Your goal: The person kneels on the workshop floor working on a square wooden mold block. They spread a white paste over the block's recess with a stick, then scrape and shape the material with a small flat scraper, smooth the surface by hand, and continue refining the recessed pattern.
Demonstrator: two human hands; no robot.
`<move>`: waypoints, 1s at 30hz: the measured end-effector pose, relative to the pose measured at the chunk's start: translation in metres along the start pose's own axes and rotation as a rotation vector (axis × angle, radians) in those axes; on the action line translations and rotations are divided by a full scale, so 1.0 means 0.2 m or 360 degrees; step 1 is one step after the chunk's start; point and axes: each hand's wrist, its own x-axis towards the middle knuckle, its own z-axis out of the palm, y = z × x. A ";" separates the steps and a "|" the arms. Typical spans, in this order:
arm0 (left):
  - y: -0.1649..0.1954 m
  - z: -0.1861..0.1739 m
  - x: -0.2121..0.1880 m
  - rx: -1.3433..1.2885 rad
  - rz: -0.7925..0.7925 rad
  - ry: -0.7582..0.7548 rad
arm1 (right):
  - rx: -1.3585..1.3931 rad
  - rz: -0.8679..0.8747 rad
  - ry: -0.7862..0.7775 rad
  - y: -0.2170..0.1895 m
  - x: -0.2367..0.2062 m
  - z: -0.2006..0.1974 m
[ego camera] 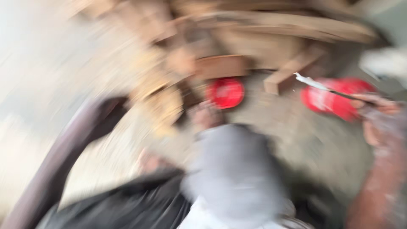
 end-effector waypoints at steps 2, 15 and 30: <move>0.02 -0.10 -0.03 -0.0012 -0.0002 0.0227 | -0.0228 -0.0183 -0.0446 -0.05 0.40 0.44; 0.02 -0.22 -0.11 -0.0081 0.0084 0.0788 | -0.0872 -0.1004 -0.1766 -0.23 0.97 2.62; 0.03 -0.16 -0.07 -0.0041 -0.0025 0.0628 | -0.1617 -0.2228 -0.1451 -0.27 0.90 2.82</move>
